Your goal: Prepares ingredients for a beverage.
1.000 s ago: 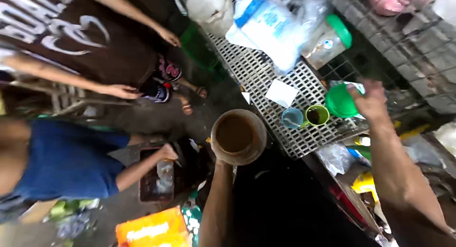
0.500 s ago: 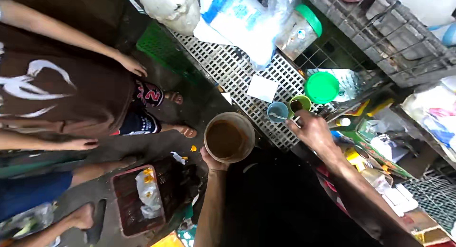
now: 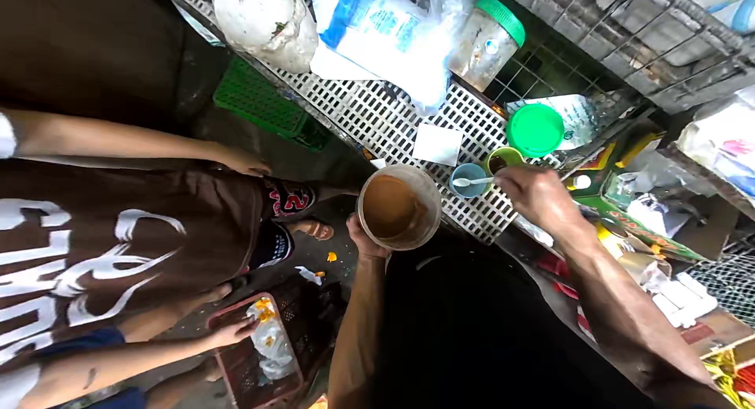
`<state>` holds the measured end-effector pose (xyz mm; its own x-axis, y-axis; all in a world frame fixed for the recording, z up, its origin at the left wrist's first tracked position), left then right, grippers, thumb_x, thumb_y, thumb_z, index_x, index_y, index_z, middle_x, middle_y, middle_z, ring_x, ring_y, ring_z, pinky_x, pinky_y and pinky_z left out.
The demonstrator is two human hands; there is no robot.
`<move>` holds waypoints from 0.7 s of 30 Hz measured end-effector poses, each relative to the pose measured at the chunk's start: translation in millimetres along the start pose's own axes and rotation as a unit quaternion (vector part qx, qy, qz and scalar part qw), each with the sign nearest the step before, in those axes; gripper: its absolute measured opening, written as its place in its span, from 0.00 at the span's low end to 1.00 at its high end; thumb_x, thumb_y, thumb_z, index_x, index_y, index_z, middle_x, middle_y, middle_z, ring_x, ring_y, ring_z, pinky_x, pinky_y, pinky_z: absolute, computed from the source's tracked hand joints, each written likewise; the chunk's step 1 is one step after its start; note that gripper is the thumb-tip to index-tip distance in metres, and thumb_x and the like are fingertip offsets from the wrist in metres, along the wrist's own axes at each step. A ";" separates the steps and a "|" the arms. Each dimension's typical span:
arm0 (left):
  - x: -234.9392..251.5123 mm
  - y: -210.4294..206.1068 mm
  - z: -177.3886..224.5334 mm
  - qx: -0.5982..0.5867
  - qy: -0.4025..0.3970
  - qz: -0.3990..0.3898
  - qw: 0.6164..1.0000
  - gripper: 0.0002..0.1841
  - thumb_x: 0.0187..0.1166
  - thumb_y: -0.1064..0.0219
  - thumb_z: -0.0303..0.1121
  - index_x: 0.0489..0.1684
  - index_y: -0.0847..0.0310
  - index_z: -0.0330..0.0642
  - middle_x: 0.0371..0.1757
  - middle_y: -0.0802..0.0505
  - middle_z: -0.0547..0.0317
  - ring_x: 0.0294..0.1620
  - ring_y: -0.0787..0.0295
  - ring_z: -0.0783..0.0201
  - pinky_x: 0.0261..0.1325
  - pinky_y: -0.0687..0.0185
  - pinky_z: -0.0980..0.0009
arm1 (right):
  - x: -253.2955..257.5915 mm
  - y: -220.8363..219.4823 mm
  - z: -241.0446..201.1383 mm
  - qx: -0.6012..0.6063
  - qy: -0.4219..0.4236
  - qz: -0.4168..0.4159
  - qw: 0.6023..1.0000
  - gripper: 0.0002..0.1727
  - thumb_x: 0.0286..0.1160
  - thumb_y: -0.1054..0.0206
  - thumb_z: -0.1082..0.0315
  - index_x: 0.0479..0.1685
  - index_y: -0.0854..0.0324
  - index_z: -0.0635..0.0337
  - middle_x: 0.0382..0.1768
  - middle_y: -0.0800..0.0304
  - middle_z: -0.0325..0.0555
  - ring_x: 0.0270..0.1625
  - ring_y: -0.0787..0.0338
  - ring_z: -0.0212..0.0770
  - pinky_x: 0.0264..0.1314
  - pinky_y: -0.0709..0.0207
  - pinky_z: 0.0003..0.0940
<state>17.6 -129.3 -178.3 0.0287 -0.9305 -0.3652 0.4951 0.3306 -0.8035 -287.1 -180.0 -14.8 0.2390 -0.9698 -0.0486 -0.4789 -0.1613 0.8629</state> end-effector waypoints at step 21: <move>-9.1 -49.9 -14.6 0.071 -0.036 -0.081 0.994 0.19 0.61 0.23 0.58 0.39 0.07 0.56 0.39 0.02 0.61 0.43 0.04 0.66 0.46 0.06 0.61 | -11.3 -31.6 -42.9 0.307 -0.065 0.014 0.949 0.09 0.79 0.28 0.61 0.33 0.07 0.53 0.21 0.14 0.31 0.21 0.21 0.22 0.24 0.25 0.24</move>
<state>-20.1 -135.1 -141.8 -0.0016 -0.9804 -0.1971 0.6155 0.1544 -0.7728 -238.4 -156.1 -19.9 0.1308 -0.9834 -0.1260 -0.8952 -0.1718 0.4113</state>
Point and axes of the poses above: each hand's wrist, its own x-axis towards the middle knuckle, its own y-axis out of the back of the hand, z = x × y, the point moved 10 cm from there along x, towards the middle knuckle
